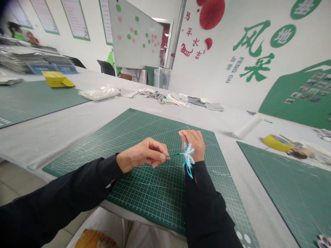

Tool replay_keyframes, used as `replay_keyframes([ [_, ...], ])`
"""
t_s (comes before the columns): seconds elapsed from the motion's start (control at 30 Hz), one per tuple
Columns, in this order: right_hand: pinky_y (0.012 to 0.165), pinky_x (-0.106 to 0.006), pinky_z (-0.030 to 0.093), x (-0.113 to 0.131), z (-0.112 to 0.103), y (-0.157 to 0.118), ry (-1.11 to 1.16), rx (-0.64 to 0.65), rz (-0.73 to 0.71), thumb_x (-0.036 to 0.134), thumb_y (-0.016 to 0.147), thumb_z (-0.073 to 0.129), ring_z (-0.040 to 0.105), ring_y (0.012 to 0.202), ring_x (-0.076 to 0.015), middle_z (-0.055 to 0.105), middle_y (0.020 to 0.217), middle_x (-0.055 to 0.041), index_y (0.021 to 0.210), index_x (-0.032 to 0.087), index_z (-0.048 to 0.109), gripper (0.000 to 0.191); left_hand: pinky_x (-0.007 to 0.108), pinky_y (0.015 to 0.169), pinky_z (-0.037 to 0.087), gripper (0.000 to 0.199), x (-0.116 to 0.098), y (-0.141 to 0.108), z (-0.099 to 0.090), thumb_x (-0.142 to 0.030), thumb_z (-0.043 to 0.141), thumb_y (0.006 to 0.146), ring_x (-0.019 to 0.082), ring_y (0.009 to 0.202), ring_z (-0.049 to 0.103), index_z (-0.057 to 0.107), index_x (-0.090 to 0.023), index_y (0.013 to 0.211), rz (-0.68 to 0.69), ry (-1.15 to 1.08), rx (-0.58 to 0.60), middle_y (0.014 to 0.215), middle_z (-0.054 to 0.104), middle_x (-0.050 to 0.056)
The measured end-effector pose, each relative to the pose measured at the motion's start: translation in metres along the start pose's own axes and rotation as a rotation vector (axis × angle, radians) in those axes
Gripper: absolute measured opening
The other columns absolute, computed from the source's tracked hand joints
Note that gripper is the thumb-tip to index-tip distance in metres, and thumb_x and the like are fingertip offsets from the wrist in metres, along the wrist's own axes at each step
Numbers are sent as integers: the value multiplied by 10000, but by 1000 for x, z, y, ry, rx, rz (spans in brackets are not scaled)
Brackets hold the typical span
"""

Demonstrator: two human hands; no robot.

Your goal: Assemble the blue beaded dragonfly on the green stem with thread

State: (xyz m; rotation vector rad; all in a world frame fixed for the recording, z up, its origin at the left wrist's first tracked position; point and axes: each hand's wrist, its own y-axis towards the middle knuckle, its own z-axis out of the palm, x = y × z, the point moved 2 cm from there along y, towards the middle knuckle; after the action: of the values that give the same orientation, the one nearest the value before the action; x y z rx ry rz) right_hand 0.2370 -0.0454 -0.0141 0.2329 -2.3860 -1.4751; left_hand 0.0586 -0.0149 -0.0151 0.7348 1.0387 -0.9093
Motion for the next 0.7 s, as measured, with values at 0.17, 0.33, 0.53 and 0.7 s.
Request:
replay_keyframes([
  [0.17,737,-347,414,-12,10,-7,112,190,255,320,825,560,553,739,-184,655,732,-31,719,212,668,186,183,387,286,103,-6,2,-5,-190,738,639,26,486,525,712,-124,714,214,44,-159,949,617,72],
  [0.33,657,-336,446,-19,20,-14,285,357,428,353,766,599,592,688,-185,668,707,-40,730,186,698,197,180,384,288,72,-10,1,-2,-171,701,671,37,526,553,719,-122,720,296,100,-200,1071,608,101],
  [0.53,536,-308,486,-31,20,-15,552,448,658,509,692,625,575,545,-144,681,658,-65,699,158,700,359,187,392,265,101,-9,3,-7,-199,709,666,43,497,518,710,-116,723,294,97,-238,820,620,48],
  [0.7,460,-309,457,-45,11,-16,522,366,827,525,612,665,520,461,-135,626,554,-52,645,149,684,377,189,410,219,91,-7,5,-15,-201,690,695,26,488,464,703,-115,725,276,66,-217,823,628,56],
])
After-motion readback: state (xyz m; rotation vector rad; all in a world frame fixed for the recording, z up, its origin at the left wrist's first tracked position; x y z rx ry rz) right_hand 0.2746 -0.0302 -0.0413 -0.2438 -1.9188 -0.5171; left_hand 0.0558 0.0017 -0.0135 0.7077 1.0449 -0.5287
